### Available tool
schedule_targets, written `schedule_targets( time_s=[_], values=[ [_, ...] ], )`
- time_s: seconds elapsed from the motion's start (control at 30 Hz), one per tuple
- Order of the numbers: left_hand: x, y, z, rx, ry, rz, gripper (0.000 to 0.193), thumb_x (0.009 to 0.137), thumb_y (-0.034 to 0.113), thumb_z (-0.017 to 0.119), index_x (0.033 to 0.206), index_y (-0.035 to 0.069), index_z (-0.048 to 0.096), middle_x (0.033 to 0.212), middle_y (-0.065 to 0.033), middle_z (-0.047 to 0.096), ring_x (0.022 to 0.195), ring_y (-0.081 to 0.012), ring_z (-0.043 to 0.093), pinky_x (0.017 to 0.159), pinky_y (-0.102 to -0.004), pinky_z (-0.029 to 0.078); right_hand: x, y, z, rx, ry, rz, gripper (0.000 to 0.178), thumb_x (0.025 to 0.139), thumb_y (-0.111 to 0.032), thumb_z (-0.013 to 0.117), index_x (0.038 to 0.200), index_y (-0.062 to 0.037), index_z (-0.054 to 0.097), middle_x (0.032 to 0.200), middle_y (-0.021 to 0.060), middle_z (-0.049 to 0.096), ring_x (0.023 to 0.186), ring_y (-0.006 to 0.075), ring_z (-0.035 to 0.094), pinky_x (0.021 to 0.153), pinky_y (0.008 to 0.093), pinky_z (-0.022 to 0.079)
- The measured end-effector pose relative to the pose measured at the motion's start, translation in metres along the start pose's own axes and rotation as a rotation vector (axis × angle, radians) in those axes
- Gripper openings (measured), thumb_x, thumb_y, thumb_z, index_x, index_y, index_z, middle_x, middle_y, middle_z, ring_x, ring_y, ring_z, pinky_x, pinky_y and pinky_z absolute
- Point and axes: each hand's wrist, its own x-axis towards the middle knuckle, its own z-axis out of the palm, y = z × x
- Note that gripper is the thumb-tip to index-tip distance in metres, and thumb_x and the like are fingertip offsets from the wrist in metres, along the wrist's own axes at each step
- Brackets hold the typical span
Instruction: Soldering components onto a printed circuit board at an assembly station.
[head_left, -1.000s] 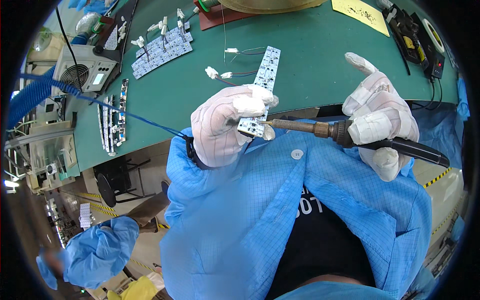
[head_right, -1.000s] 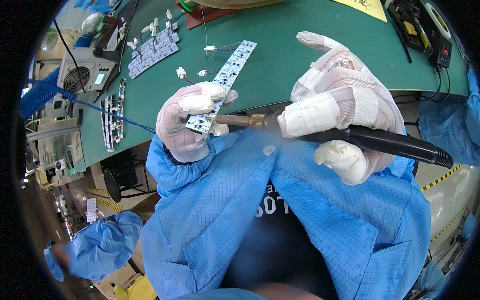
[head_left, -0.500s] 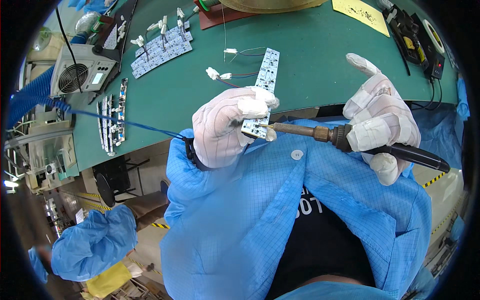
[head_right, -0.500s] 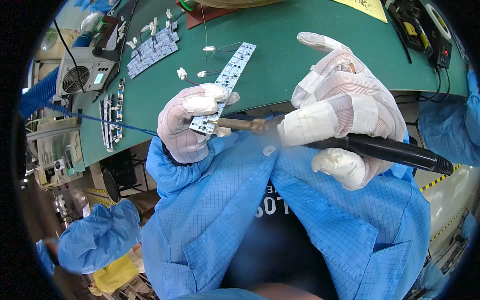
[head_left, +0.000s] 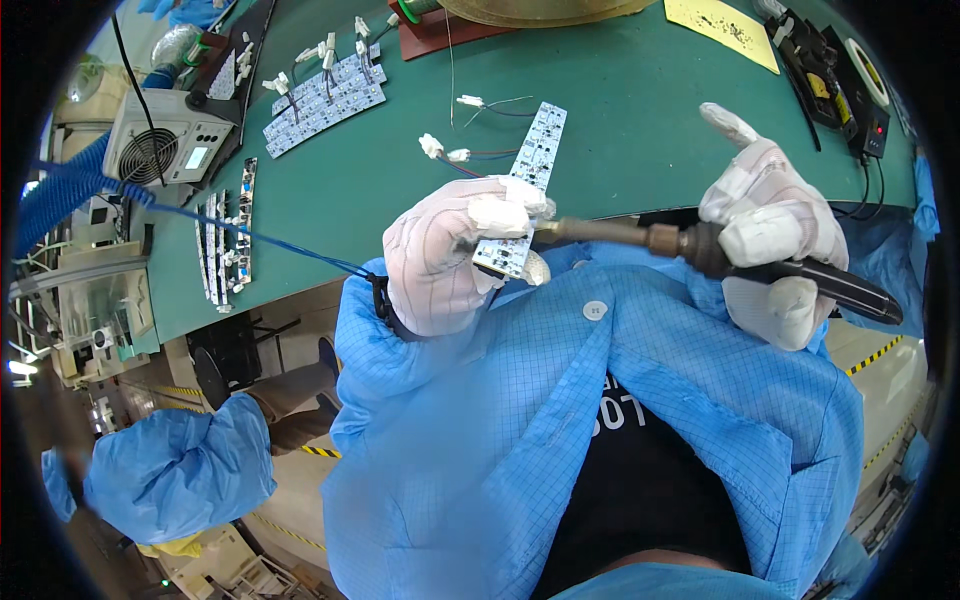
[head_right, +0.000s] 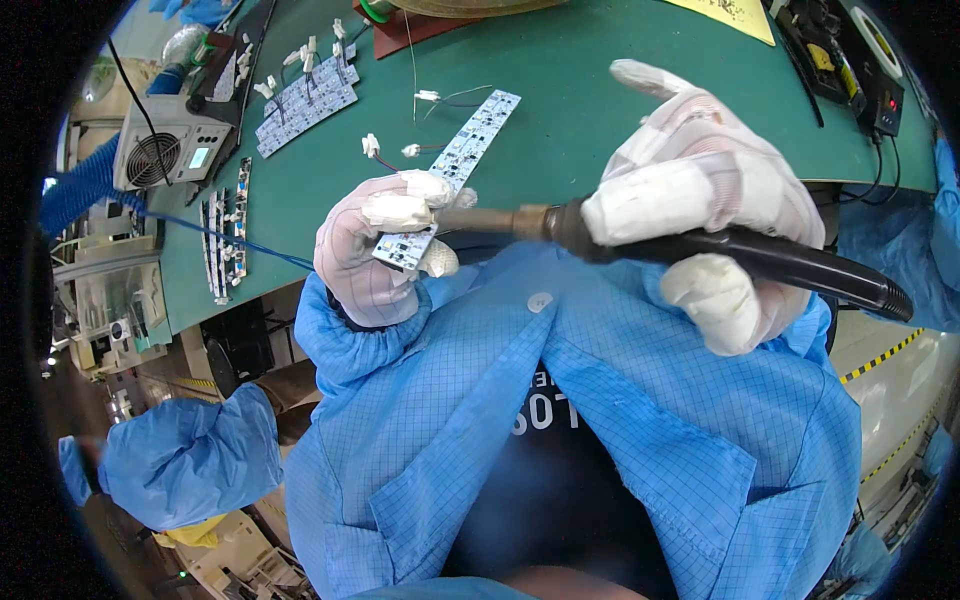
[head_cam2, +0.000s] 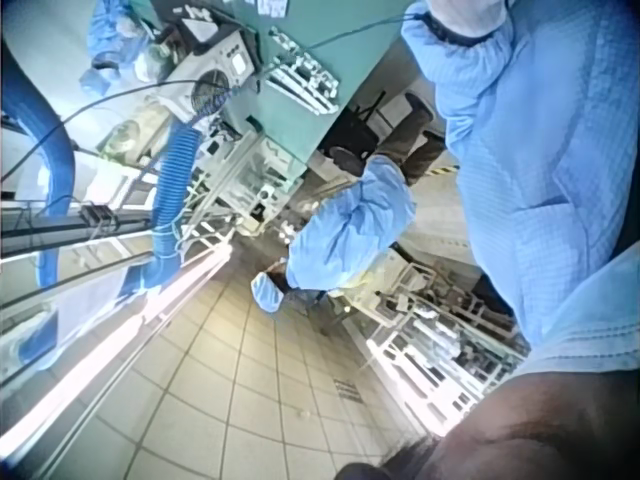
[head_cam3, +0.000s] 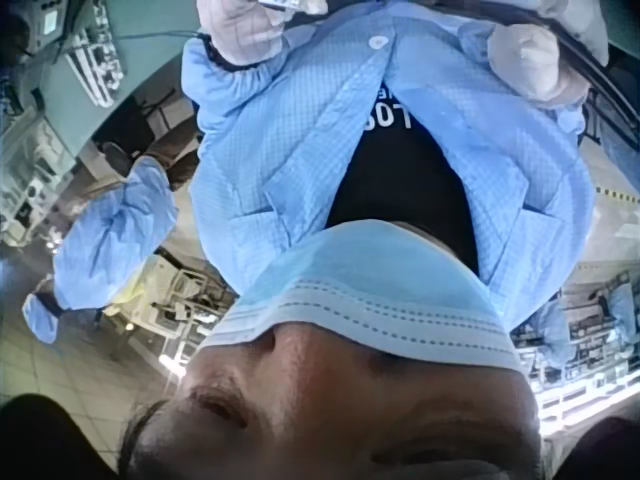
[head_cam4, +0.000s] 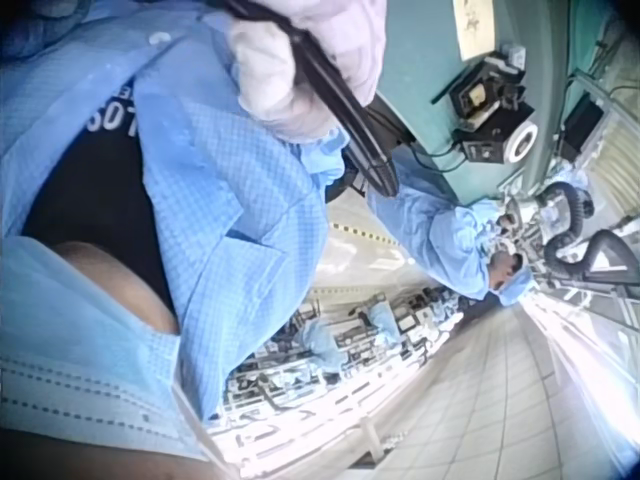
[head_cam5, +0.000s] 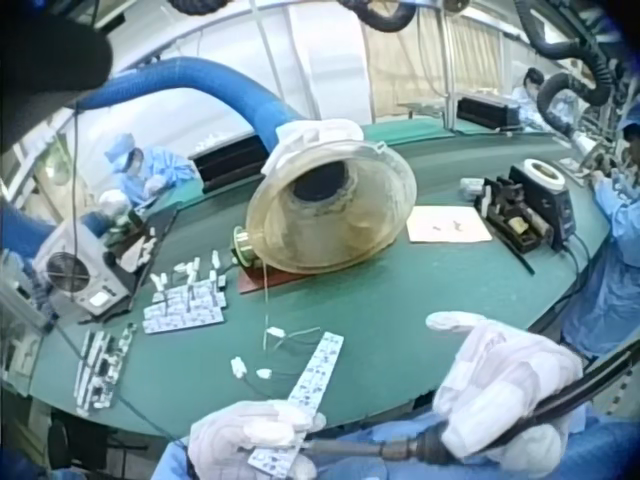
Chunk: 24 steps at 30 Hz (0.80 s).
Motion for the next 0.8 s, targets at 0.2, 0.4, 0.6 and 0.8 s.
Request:
schedule_targets(
  time_s=[0.2,0.4,0.6,0.8],
  values=[
    [-0.006,-0.006,0.005,-0.87,0.253,-0.073,0.036,0.073,0.014,0.078,0.098,0.004,0.055,0.101,-0.0199,0.062,0.087,-0.0303,0.066,0.074,-0.0385,0.056,0.003,0.012,0.021,-0.024,0.269,0.078,0.04,0.092,-0.033,0.053,0.11,0.0028,0.054,0.085,0.0192,0.063,0.079,0.0294,0.061,0.084,0.0424,0.048],
    [-0.006,0.011,0.0,-0.934,0.469,-0.18,0.037,0.078,0.016,0.074,0.107,0.009,0.052,0.105,-0.0161,0.057,0.085,-0.0291,0.061,0.067,-0.0439,0.055,0.004,0.041,0.046,0.135,0.273,0.288,0.046,0.086,-0.026,0.064,0.117,0.0052,0.051,0.1,0.0197,0.064,0.098,0.0327,0.063,0.092,0.0434,0.048],
    [-0.006,0.01,0.001,-1.032,0.398,-0.127,0.037,0.079,0.015,0.072,0.109,0.01,0.051,0.107,-0.0164,0.056,0.089,-0.0312,0.061,0.071,-0.0463,0.056,0.005,0.039,0.051,0.304,0.357,0.509,0.047,0.083,-0.028,0.069,0.114,0.0035,0.054,0.099,0.0181,0.065,0.096,0.0298,0.064,0.087,0.0399,0.051],
    [0.0,0.016,0.002,-0.971,0.466,-0.199,0.035,0.079,0.015,0.073,0.107,0.014,0.052,0.108,-0.0124,0.056,0.089,-0.0272,0.06,0.065,-0.0394,0.055,0.005,0.037,0.046,0.209,0.347,0.496,0.033,0.083,-0.012,0.066,0.113,-0.0012,0.059,0.095,0.0134,0.067,0.091,0.0197,0.064,0.085,0.0305,0.051]
  ],
)
